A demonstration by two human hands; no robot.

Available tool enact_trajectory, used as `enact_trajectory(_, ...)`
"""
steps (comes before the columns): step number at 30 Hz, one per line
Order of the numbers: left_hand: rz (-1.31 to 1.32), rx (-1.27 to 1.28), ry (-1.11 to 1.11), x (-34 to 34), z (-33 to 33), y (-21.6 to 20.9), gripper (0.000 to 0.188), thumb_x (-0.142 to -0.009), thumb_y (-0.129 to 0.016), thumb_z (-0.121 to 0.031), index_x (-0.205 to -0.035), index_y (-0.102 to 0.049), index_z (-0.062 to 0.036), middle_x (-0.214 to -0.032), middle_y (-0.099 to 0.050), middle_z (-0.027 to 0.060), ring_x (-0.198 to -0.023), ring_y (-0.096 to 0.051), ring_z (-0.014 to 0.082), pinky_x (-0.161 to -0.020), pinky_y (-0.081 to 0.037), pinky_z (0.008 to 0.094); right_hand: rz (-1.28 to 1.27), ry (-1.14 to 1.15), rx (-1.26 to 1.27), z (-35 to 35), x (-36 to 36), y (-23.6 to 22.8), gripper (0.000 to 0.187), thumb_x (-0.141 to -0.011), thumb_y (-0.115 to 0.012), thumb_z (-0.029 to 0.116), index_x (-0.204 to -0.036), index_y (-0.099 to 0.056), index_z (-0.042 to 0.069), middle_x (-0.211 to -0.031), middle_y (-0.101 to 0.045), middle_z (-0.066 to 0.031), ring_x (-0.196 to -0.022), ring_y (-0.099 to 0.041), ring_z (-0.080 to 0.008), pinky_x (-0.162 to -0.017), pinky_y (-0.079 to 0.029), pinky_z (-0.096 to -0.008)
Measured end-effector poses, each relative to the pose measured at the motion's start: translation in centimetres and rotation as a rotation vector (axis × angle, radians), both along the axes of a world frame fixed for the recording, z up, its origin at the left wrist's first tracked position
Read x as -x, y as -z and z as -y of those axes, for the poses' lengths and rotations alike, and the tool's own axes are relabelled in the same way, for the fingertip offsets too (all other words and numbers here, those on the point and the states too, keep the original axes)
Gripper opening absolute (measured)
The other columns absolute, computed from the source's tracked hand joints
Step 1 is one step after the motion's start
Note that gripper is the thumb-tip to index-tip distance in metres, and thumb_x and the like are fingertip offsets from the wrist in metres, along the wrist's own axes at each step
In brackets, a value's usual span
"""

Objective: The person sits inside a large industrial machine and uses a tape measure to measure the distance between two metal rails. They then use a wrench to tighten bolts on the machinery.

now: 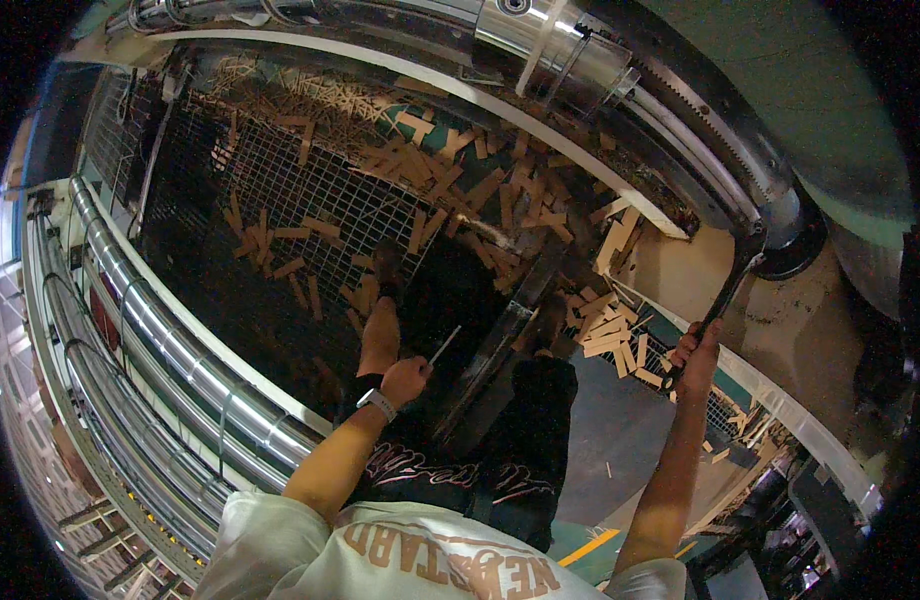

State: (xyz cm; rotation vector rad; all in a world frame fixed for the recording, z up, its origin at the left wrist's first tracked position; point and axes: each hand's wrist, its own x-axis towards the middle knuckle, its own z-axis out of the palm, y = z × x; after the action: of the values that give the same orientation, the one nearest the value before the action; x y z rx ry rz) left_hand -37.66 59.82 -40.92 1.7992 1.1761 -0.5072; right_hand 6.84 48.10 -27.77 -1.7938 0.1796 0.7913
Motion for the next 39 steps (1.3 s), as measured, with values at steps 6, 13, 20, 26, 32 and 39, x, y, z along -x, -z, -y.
enact_trajectory(6, 0.114, -0.108, 0.003, -0.1, 0.4, -0.1, 0.021, -0.084, -0.050, -0.023, -0.081, -0.055, -0.0033, -0.071, -0.058, 0.0170, -0.065, -0.056, 0.0343, -0.060, -0.046, 0.0454, 0.027, -0.021, 0.036, 0.1, -0.4, 0.3, 0.046, -0.082, -0.045, 0.057, -0.072, -0.045, 0.012, -0.053, -0.031, 0.0061, -0.042, -0.024, -0.0053, -0.038, -0.021, -0.0234)
enact_trajectory(13, 0.089, -0.075, -0.029, -0.3, 0.6, -0.3, 0.022, -0.084, -0.049, -0.024, -0.082, -0.055, -0.0036, -0.072, -0.059, 0.0167, -0.068, -0.056, 0.0348, -0.063, -0.045, 0.0456, 0.071, -0.023, 0.034, -0.4, 0.2, -0.2, 0.046, -0.083, -0.044, 0.056, -0.073, -0.045, 0.012, -0.053, -0.030, 0.0058, -0.042, -0.024, -0.0056, -0.038, -0.021, -0.0234)
enact_trajectory(20, 0.096, -0.087, -0.036, -0.5, 0.4, -0.5, 0.021, -0.084, -0.049, -0.024, -0.082, -0.056, -0.0038, -0.071, -0.058, 0.0182, -0.071, -0.056, 0.0359, -0.063, -0.044, 0.0454, 0.001, 0.022, 0.035, -0.4, 0.0, 0.0, 0.046, -0.083, -0.043, 0.057, -0.074, -0.045, 0.011, -0.052, -0.031, 0.0060, -0.042, -0.026, -0.0051, -0.038, -0.021, -0.0219)
enact_trajectory(26, 0.068, -0.048, -0.032, -0.8, 0.1, -0.5, 0.021, -0.082, -0.051, -0.024, -0.082, -0.056, -0.0033, -0.072, -0.058, 0.0193, -0.071, -0.055, 0.0370, -0.063, -0.043, 0.0456, -0.001, 0.015, 0.033, -0.1, -0.2, 0.3, 0.047, -0.082, -0.043, 0.057, -0.074, -0.045, 0.011, -0.052, -0.031, 0.0061, -0.041, -0.026, -0.0049, -0.037, -0.020, -0.0213)
enact_trajectory(32, 0.148, -0.086, -0.056, 0.0, 0.6, 0.7, 0.021, -0.082, -0.050, -0.024, -0.082, -0.056, -0.0035, -0.074, -0.059, 0.0192, -0.072, -0.056, 0.0372, -0.064, -0.044, 0.0454, 0.023, 0.049, 0.060, -0.3, -0.1, 0.4, 0.047, -0.083, -0.043, 0.057, -0.074, -0.045, 0.011, -0.053, -0.032, 0.0057, -0.040, -0.026, -0.0049, -0.036, -0.020, -0.0215)
enact_trajectory(39, 0.036, 0.049, -0.027, -0.1, -0.1, 0.9, 0.022, -0.083, -0.049, -0.025, -0.083, -0.056, -0.0041, -0.075, -0.059, 0.0182, -0.072, -0.056, 0.0366, -0.063, -0.045, 0.0455, 0.023, 0.069, -0.023, 0.1, -0.3, 2.4, 0.045, -0.082, -0.044, 0.057, -0.075, -0.046, 0.012, -0.053, -0.033, 0.0044, -0.040, -0.028, -0.0069, -0.036, -0.021, -0.0229)
